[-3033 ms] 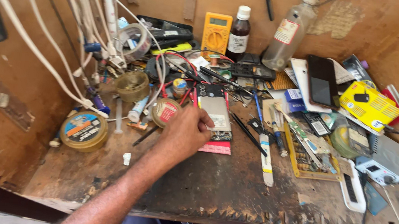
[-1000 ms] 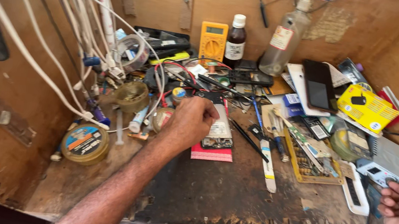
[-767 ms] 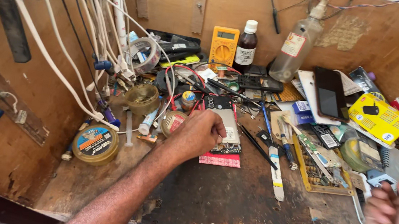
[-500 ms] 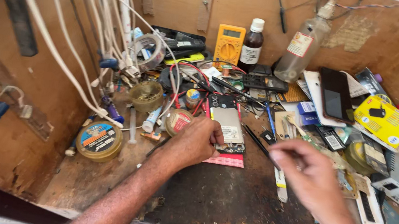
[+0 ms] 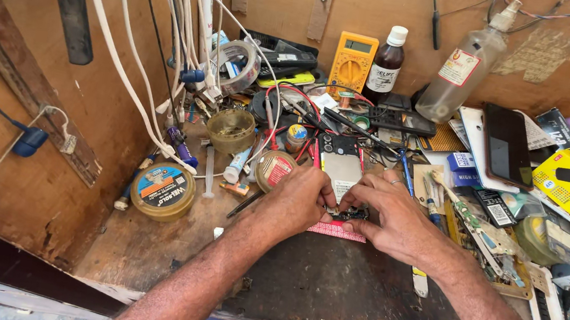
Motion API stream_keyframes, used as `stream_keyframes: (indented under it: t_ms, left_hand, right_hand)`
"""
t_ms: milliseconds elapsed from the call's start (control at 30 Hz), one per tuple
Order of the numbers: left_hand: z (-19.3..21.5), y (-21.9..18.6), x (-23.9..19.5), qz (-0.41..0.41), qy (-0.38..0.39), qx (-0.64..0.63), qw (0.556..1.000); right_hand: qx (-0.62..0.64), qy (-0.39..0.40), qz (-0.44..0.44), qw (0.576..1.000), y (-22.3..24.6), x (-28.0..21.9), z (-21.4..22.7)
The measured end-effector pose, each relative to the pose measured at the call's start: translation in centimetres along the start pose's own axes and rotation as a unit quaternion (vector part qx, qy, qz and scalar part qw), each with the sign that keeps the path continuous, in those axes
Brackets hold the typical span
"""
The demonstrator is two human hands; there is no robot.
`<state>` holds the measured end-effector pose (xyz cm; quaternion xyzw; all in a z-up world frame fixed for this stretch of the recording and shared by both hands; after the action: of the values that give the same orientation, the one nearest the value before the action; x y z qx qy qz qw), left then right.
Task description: The person uses a screwdriver to remove screws from a small circuit board, then uses tweezers to detach and inspect a component. The person handles the board and component repeatedly, placing them back on the workbench.
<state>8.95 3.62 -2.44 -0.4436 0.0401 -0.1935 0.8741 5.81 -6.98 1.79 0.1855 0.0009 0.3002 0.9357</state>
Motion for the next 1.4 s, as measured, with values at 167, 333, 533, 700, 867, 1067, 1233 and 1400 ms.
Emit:
stream_keyframes:
  t_ms: [167,333,533,700,867,1067,1233,1400]
  left_hand:
    - [0.0,-0.1,-0.1,0.001,0.0,0.001,1.0]
    - [0.1,-0.2,-0.4,0.003,-0.011,0.016,1.0]
    - [-0.1,-0.3,-0.3,0.02,0.003,0.031,0.999]
    - [-0.2,-0.2,-0.3,0.043,0.02,0.045,0.998]
    - [-0.1,-0.3,-0.4,0.047,0.013,0.051,0.997]
    - [-0.2,-0.1,-0.4,0.041,0.011,0.043,0.998]
    - [-0.2,-0.3,-0.3,0.028,0.004,0.052,0.998]
    - [-0.4,0.0,-0.2,0.053,0.025,0.043,0.997]
  right_hand:
    - [-0.007,0.018,0.007,1.0,-0.1,0.5,-0.2]
    - [-0.007,0.025,0.037,0.999,0.1,0.9,-0.3]
    - [0.012,0.062,0.027,0.998,-0.2,1.5,-0.9]
    - [-0.005,0.106,0.009,0.994,-0.7,2.1,-1.7]
    - [-0.028,0.116,0.018,0.993,-0.7,1.9,-1.9]
    - [0.001,0.078,0.03,0.997,-0.3,1.7,-1.1]
    - [-0.005,0.077,0.032,0.997,0.1,1.6,-0.9]
    - [0.001,0.089,0.021,0.996,0.1,1.6,-0.9]
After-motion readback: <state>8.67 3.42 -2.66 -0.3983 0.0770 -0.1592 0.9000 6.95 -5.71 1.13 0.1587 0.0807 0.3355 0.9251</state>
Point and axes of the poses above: each hand's wrist, its own x-axis towards the middle knuckle, its own z-axis out of the back of the hand, y = z × x, the point moved 10 cm from there along x, towards the middle knuckle, and after that the axes turned 4 degrees about z, right-handed, at the moved point
